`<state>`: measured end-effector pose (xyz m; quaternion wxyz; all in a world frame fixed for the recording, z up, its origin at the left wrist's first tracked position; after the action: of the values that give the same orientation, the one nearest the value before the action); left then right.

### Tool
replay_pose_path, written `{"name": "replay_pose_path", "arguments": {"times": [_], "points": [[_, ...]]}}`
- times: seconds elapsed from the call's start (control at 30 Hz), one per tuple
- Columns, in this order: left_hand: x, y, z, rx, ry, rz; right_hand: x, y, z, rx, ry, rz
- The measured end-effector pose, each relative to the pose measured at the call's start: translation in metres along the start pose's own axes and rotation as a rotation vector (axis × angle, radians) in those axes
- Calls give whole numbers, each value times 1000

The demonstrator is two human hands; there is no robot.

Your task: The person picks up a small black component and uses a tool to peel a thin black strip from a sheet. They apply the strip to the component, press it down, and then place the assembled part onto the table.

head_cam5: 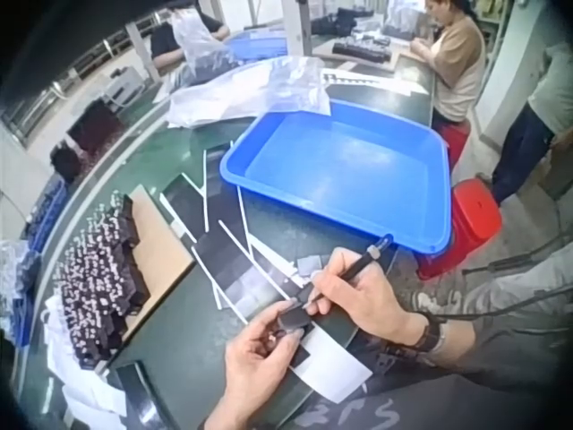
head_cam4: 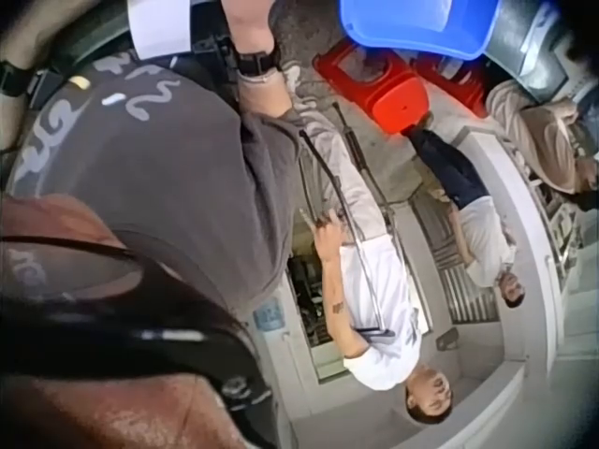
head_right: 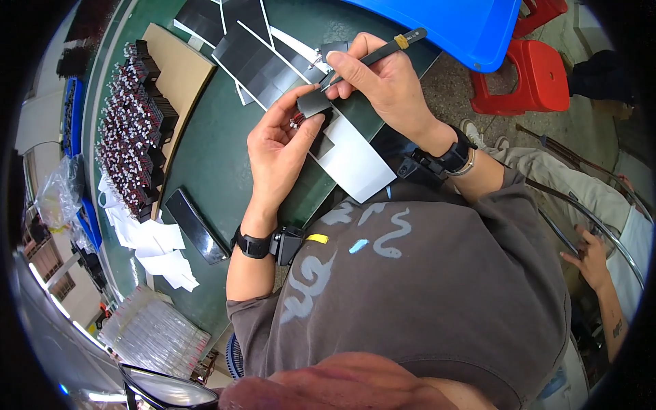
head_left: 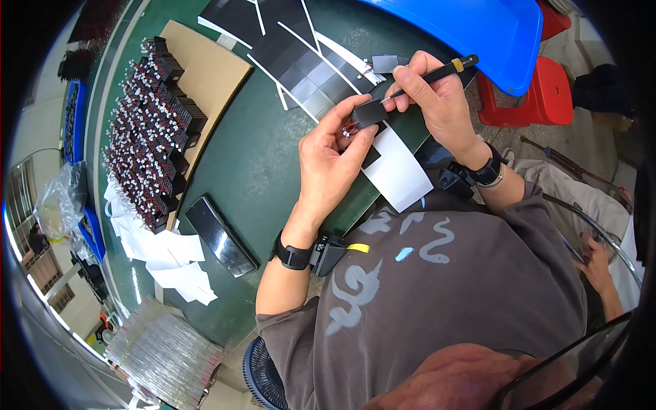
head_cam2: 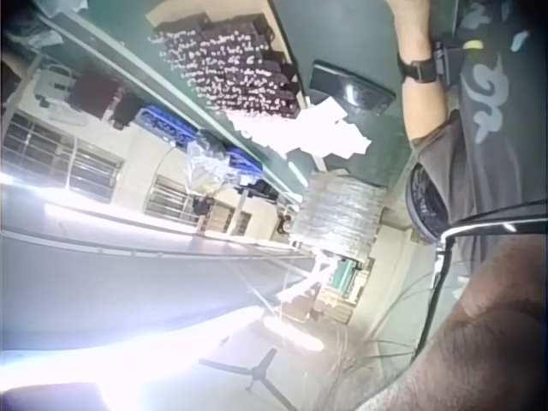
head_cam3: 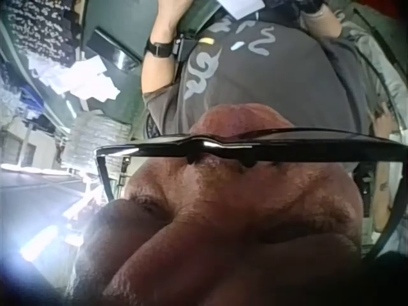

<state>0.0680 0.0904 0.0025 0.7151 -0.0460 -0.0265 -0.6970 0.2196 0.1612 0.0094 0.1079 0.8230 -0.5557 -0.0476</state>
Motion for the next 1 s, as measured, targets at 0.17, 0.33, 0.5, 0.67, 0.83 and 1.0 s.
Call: {"name": "replay_pose_path", "arguments": {"times": [0.17, 0.33, 0.5, 0.67, 0.83, 1.0], "points": [[0, 0, 1, 3, 10, 1, -1, 0, 0, 15, -16, -2], [-1, 1, 1, -4, -2, -6, -1, 0, -1, 22, -17, -7], [-1, 1, 0, -6, -1, -8, -1, -1, -1, 21, -9, -1], [-1, 3, 3, 24, 23, 11, 0, -2, -1, 19, -23, -10], [-1, 3, 0, 6, -1, 10, 0, -3, -2, 26, -33, -13], [-2, 5, 1, -7, -4, 7, -1, -4, -3, 13, -28, -18]]}}
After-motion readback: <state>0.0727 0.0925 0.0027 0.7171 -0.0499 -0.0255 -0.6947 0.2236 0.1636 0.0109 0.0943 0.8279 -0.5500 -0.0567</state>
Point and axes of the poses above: each hand's wrist, its own x-axis away from the middle knuckle, its own y-axis out of the palm, z = x × y, the point moved 7 cm from there along -x, towards the middle knuckle, and after that the axes turned 3 degrees about y, right-handed, at the moved point
